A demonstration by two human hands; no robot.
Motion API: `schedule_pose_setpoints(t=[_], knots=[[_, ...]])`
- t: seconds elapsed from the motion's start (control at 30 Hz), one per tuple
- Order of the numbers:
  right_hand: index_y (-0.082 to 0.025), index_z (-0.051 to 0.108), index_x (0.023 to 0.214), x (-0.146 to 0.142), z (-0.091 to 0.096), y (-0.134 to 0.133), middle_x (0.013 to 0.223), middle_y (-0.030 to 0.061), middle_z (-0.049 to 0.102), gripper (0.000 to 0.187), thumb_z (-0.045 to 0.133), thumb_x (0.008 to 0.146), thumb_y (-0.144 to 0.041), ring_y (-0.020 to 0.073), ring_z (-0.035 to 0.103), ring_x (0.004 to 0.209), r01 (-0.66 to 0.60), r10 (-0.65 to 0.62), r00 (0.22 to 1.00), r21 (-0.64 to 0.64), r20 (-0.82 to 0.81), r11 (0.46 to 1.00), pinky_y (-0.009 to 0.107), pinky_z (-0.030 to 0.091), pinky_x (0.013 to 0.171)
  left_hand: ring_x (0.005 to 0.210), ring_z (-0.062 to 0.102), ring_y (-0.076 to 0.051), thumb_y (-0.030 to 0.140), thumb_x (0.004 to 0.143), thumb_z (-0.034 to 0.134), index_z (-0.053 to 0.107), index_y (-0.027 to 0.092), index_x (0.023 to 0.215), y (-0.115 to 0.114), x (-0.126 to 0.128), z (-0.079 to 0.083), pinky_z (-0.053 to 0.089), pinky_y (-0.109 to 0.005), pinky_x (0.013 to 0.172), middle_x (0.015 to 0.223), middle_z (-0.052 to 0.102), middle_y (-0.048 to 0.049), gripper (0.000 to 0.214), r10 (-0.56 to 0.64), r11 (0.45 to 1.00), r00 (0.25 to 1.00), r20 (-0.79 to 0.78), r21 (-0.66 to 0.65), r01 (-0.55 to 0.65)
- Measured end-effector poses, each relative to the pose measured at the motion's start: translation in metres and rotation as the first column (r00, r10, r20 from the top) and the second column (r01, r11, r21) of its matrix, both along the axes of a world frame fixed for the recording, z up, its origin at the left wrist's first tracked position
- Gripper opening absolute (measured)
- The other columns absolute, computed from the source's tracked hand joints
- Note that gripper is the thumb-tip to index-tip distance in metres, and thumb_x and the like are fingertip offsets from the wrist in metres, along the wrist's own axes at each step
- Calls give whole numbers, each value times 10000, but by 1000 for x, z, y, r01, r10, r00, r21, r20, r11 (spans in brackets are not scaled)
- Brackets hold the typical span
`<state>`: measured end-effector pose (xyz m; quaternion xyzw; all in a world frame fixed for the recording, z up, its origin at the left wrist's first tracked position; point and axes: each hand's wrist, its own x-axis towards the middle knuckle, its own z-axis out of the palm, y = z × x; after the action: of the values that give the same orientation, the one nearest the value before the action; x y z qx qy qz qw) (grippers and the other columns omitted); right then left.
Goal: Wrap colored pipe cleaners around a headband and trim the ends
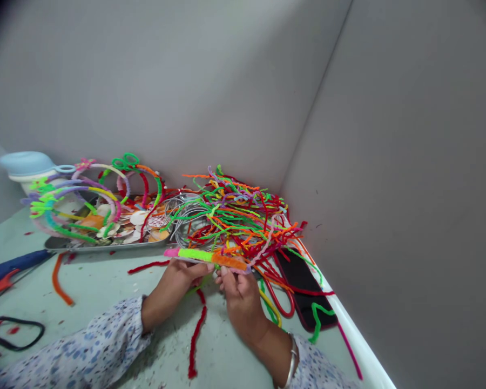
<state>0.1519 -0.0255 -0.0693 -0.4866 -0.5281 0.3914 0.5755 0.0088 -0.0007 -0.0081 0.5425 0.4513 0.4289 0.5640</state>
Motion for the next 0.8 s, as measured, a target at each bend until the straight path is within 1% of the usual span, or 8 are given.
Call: schedule_pose_setpoints(t=[0.07,0.13,0.2,0.3,0.4,0.5,0.67,0.8], knots=[[-190,679,802,0,0,0,706,40,668,270,535,898,-397,170,603,620,1,-1,999,-2,32,1000,287,485,597,461,360,-97,230,699,622,466,177,442,-1,0,1,357,-240,533,419,386,56,306,14,1000,1000,-18,-8,-15],[-185,675,784,0,0,0,708,43,670,292,522,902,-403,169,606,621,2,-1,999,-10,50,1000,283,484,590,477,376,-102,241,701,614,460,178,454,-2,0,1,352,-239,537,428,386,55,299,22,1000,999,-32,-15,-23],[-181,668,754,0,0,1,694,45,669,308,519,900,-408,167,605,613,12,-10,998,-19,63,1000,279,481,585,516,416,-111,254,711,604,505,172,510,-2,0,-1,356,-241,551,486,460,41,238,14,1000,999,-51,-7,-14],[-182,645,682,0,1,2,643,41,656,335,520,898,-406,169,605,607,33,-28,995,-44,94,998,282,478,601,619,500,-138,262,731,587,576,161,617,0,0,-6,389,-253,620,632,589,2,153,-4,999,993,-115,42,9],[-184,626,651,0,3,3,626,41,652,351,516,898,-408,169,599,592,46,-39,995,-76,93,996,287,474,607,680,541,-161,300,757,571,611,159,700,2,0,-12,407,-271,665,714,636,-21,157,23,998,981,-195,66,-10],[-184,620,650,-1,5,2,633,40,651,353,512,897,-413,169,595,586,47,-40,995,-84,86,995,290,473,606,643,520,-156,339,763,556,596,166,703,3,0,-13,397,-270,628,682,611,-13,187,58,996,973,-222,76,-42],[-193,615,735,-1,6,-1,708,40,658,293,497,910,-396,181,615,652,17,-14,994,-30,110,999,293,479,628,548,424,-126,267,689,550,458,192,541,1,1,-5,329,-251,535,552,478,32,190,94,989,973,-209,129,-68],[-201,616,780,-1,2,-3,716,38,654,265,481,923,-377,182,617,659,-2,4,992,-19,125,1000,293,482,632,507,371,-117,249,685,542,416,201,505,1,0,-4,289,-253,503,490,410,47,224,101,989,975,-196,124,-77]])
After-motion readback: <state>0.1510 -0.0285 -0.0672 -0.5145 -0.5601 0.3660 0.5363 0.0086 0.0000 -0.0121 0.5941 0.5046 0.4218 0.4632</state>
